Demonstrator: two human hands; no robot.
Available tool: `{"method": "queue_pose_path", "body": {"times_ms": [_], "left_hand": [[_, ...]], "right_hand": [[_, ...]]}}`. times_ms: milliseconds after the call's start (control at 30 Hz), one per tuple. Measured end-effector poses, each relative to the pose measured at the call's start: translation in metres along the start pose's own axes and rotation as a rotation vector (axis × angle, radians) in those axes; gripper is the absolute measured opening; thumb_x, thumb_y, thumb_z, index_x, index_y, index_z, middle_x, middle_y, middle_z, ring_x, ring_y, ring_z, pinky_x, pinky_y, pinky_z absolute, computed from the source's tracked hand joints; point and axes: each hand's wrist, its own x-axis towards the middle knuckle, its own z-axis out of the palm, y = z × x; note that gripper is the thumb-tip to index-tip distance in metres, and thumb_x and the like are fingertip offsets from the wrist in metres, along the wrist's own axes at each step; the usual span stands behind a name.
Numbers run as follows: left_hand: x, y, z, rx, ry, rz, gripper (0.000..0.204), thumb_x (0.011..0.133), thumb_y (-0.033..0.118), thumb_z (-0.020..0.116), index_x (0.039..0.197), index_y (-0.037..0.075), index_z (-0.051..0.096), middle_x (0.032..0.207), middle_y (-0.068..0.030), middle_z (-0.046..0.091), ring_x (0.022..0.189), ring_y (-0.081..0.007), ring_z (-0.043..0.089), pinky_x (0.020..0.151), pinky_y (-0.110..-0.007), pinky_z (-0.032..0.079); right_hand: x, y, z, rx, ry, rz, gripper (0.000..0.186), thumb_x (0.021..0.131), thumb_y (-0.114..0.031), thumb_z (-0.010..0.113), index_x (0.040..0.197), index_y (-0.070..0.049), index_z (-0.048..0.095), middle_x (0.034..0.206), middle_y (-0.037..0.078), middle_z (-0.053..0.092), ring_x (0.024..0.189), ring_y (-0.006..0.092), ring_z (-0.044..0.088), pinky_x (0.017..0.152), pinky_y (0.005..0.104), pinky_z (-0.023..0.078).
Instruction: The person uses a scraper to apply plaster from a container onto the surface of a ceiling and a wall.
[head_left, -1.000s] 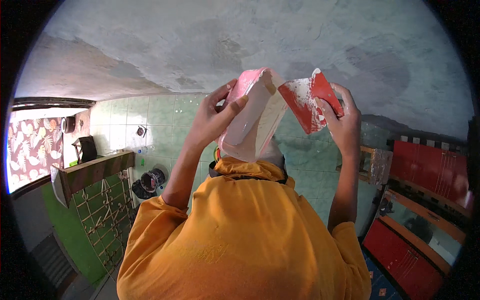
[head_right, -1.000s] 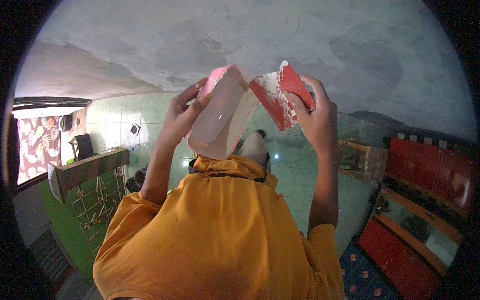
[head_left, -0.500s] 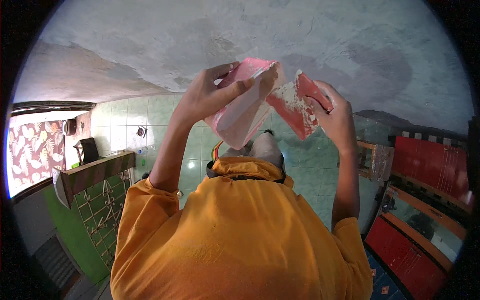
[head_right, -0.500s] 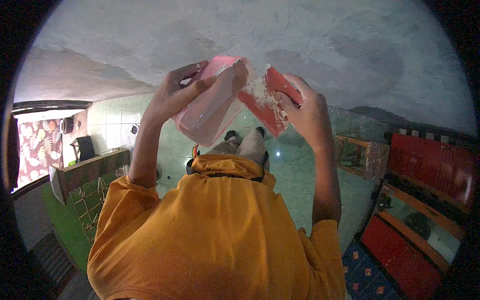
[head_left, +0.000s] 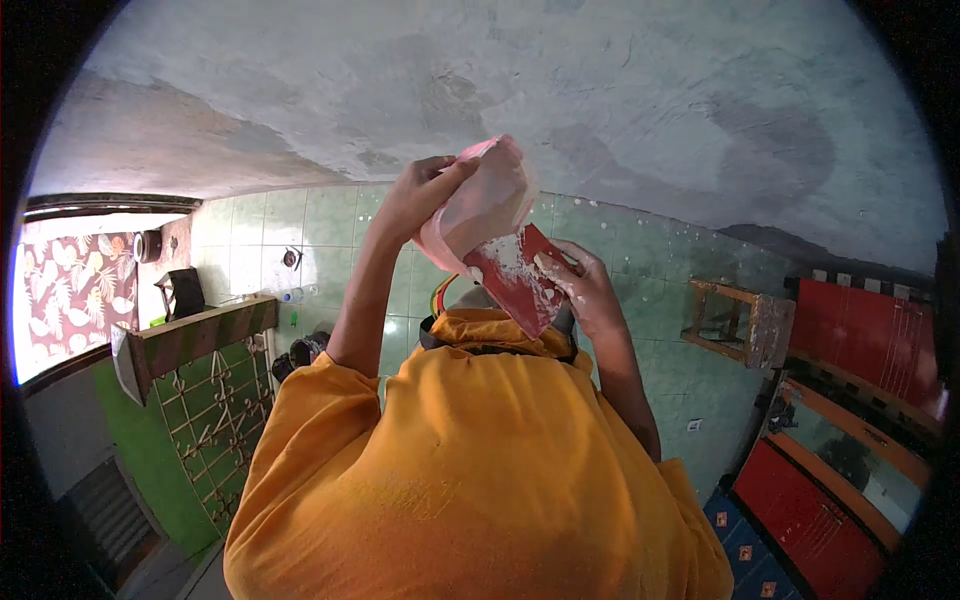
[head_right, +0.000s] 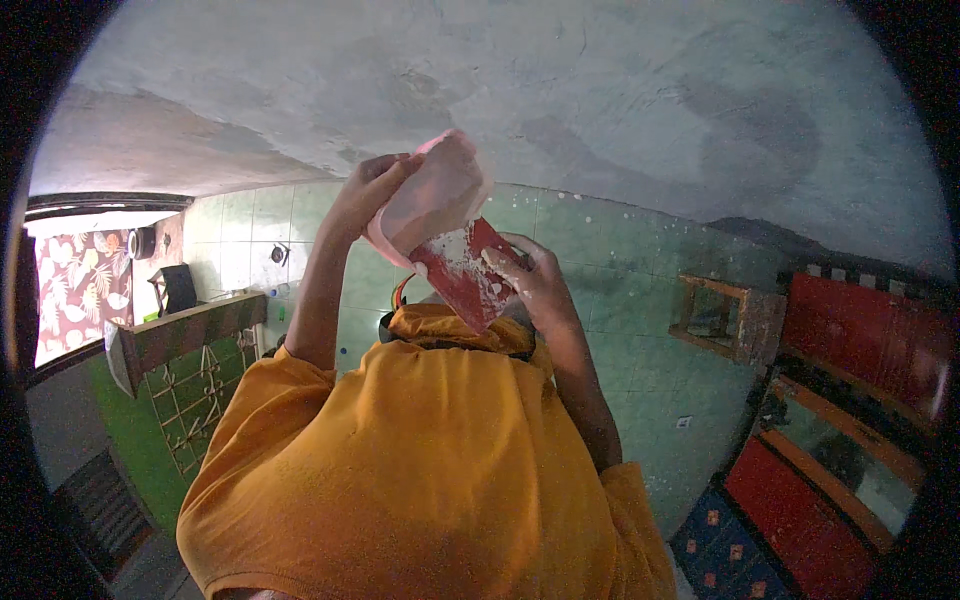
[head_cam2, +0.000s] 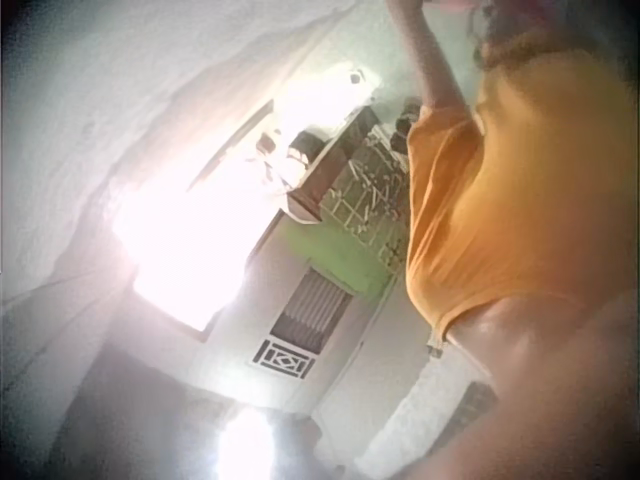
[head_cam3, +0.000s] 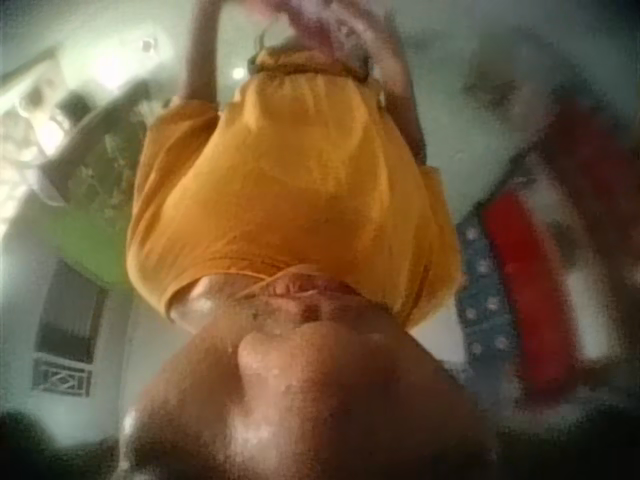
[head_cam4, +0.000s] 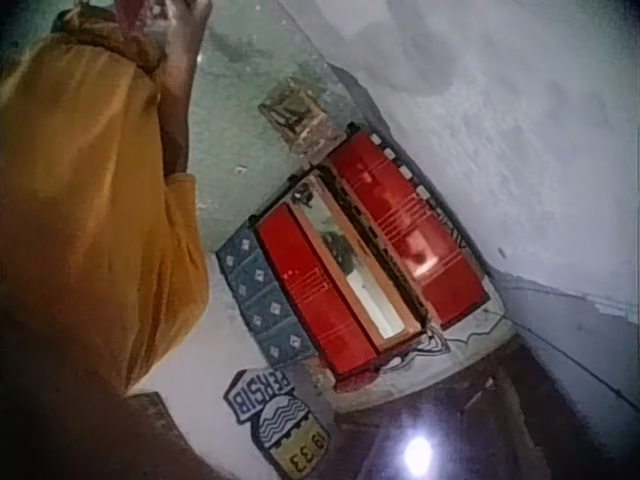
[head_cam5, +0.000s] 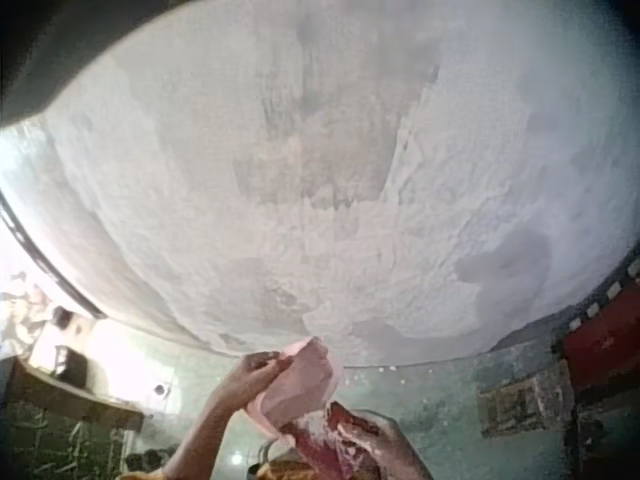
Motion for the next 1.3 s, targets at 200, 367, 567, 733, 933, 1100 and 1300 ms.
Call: {"method": "queue_pose_path", "body": {"times_ms": [200,367,567,733,933,1100,1300], "left_hand": [[-0.011,-0.009,-0.007,-0.204,0.145,0.065,0.062,0.095,0.047,0.064,0.125,-0.007,0.063,0.107,-0.0113,0.070,0.097,-0.0155,0.063,0.086,-0.032,0.052],[-0.013,-0.026,-0.009,-0.279,0.172,0.150,0.057,0.102,0.045,0.056,0.126,-0.005,0.064,0.115,-0.0087,0.068,0.107,-0.0144,0.059,0.094,-0.033,0.048],[-0.033,0.009,-0.001,-0.465,0.119,0.207,0.054,0.100,0.041,0.061,0.128,-0.005,0.063,0.113,-0.0057,0.067,0.104,-0.0133,0.060,0.091,-0.030,0.048],[-0.041,0.021,-0.003,-0.554,0.060,0.199,0.053,0.098,0.036,0.064,0.131,-0.005,0.060,0.114,-0.0073,0.068,0.100,-0.0139,0.063,0.088,-0.027,0.049],[-0.049,0.048,-0.007,-0.540,0.041,0.183,0.050,0.099,0.032,0.063,0.131,-0.006,0.060,0.113,-0.0083,0.069,0.100,-0.0141,0.064,0.087,-0.027,0.051],[-0.024,0.029,-0.009,-0.499,0.024,0.190,0.051,0.101,0.035,0.058,0.129,-0.007,0.061,0.115,-0.0112,0.069,0.102,-0.0190,0.064,0.089,-0.033,0.051],[-0.024,0.023,-0.013,-0.505,0.035,0.169,0.051,0.100,0.035,0.059,0.130,-0.007,0.061,0.115,-0.0112,0.069,0.102,-0.0189,0.064,0.088,-0.033,0.051]], "right_hand": [[0.004,0.007,-0.005,0.563,-0.289,-0.305,0.057,0.090,-0.025,0.076,0.133,0.004,0.053,0.122,0.011,0.065,0.109,0.0190,0.064,0.092,0.0345,0.056],[-0.014,-0.141,-0.008,0.460,-0.191,-0.561,0.056,0.090,-0.018,0.075,0.135,0.002,0.049,0.125,0.009,0.063,0.112,0.0180,0.063,0.095,0.0340,0.055],[-0.067,-0.359,-0.005,-0.235,0.286,-1.367,0.041,0.102,-0.020,0.058,0.134,0.004,0.050,0.125,0.010,0.062,0.113,0.0167,0.061,0.095,0.0328,0.050],[-0.092,-0.498,0.011,-1.072,0.967,-2.009,0.028,0.103,-0.020,0.054,0.122,0.000,0.062,0.116,0.018,0.067,0.104,0.0354,0.064,0.092,0.0387,0.050],[-0.108,-0.599,0.045,-1.425,1.257,-2.226,0.035,0.094,-0.010,0.058,0.128,-0.006,0.063,0.121,0.013,0.068,0.108,0.0330,0.063,0.094,0.0389,0.050],[-0.065,-0.600,0.032,-1.647,1.538,-1.998,0.040,0.093,-0.016,0.061,0.133,-0.007,0.059,0.133,0.011,0.064,0.118,0.0304,0.060,0.093,0.0442,0.050],[-0.026,-0.489,0.010,-1.701,1.249,-1.900,0.036,0.095,-0.013,0.057,0.131,-0.009,0.062,0.124,0.012,0.068,0.112,0.0299,0.063,0.088,0.0440,0.051]]}}
